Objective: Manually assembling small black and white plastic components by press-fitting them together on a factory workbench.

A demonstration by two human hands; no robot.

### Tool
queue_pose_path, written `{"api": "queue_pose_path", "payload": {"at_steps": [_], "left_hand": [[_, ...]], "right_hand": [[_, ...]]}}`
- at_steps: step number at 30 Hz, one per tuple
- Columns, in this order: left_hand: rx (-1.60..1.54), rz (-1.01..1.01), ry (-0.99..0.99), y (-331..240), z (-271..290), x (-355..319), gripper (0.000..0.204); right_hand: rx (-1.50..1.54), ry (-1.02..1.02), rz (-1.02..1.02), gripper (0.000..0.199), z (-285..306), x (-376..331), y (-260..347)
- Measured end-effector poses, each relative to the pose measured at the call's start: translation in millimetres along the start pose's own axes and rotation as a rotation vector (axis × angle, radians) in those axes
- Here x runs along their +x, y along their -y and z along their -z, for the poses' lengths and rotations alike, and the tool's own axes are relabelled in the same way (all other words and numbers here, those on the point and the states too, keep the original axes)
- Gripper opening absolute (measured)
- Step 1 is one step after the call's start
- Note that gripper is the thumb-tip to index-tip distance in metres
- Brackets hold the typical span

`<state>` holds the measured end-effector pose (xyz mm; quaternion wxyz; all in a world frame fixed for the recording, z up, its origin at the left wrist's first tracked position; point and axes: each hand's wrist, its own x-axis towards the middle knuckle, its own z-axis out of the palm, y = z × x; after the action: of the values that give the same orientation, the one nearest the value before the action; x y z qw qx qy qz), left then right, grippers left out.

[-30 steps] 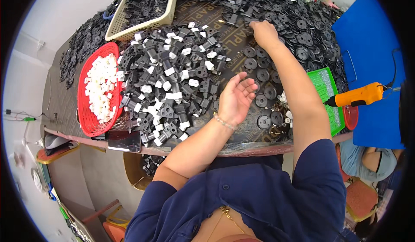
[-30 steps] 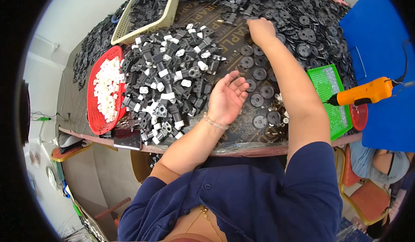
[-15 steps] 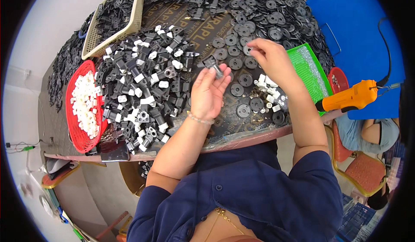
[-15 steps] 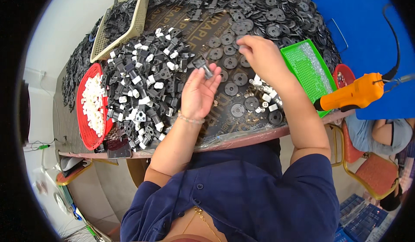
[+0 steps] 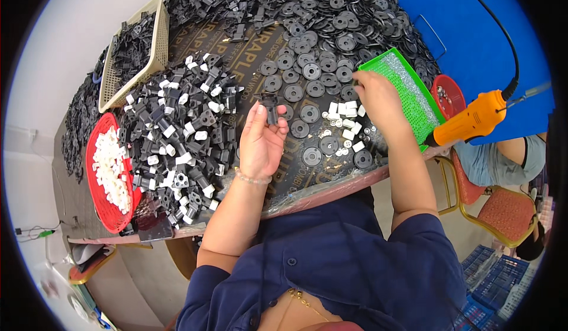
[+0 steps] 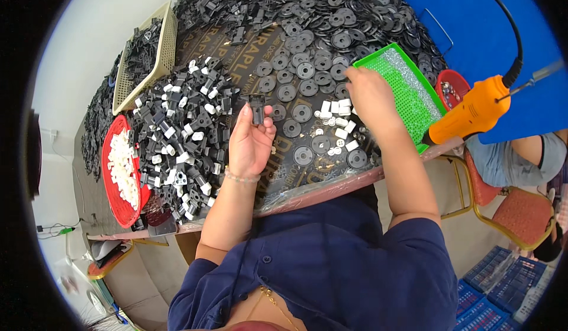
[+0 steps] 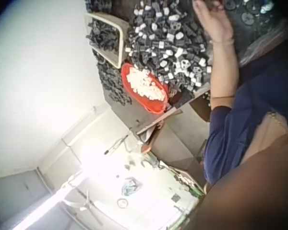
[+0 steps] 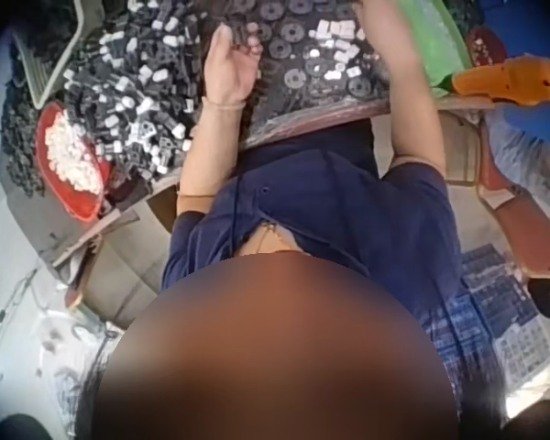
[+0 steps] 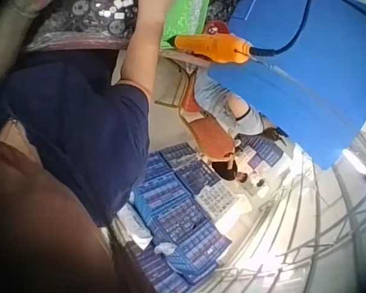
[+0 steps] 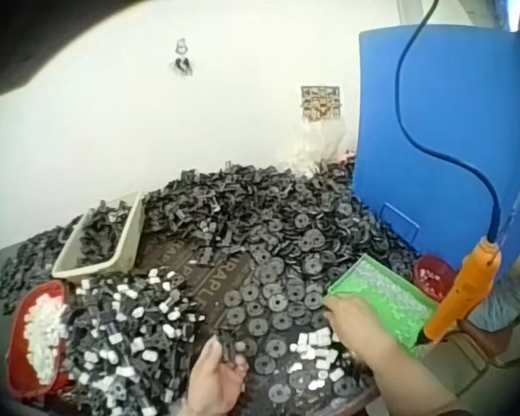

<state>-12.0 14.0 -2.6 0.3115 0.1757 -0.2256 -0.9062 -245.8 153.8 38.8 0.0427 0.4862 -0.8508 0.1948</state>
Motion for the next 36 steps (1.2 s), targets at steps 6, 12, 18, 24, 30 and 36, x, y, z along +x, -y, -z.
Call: {"api": "queue_pose_path", "payload": {"at_steps": [6,12,18,24,30,36], "left_hand": [[0.024,-0.009,-0.068,1,-3,3,0.021],[0.073,0.001,-0.066,-2,-3,0,0.027],[0.313,-0.094,0.123,-17,-50,-42,0.04],[1.171,-0.811,0.229,-83,11,-131,0.051],[1.495,-1.363,-0.378,-97,124,-197,0.056],[1.606,-1.274,-0.597,-95,159,-200,0.056]], "right_hand": [[-0.198,-0.099,0.068,0.033,-6,48,-2],[0.103,0.132,0.243,0.036,-10,65,49],[0.28,0.046,0.522,0.035,-7,117,129],[0.421,0.024,0.738,0.039,-19,190,263],[0.305,0.167,0.827,0.08,-98,312,379],[-0.002,0.575,0.787,0.119,-196,360,493]]}}
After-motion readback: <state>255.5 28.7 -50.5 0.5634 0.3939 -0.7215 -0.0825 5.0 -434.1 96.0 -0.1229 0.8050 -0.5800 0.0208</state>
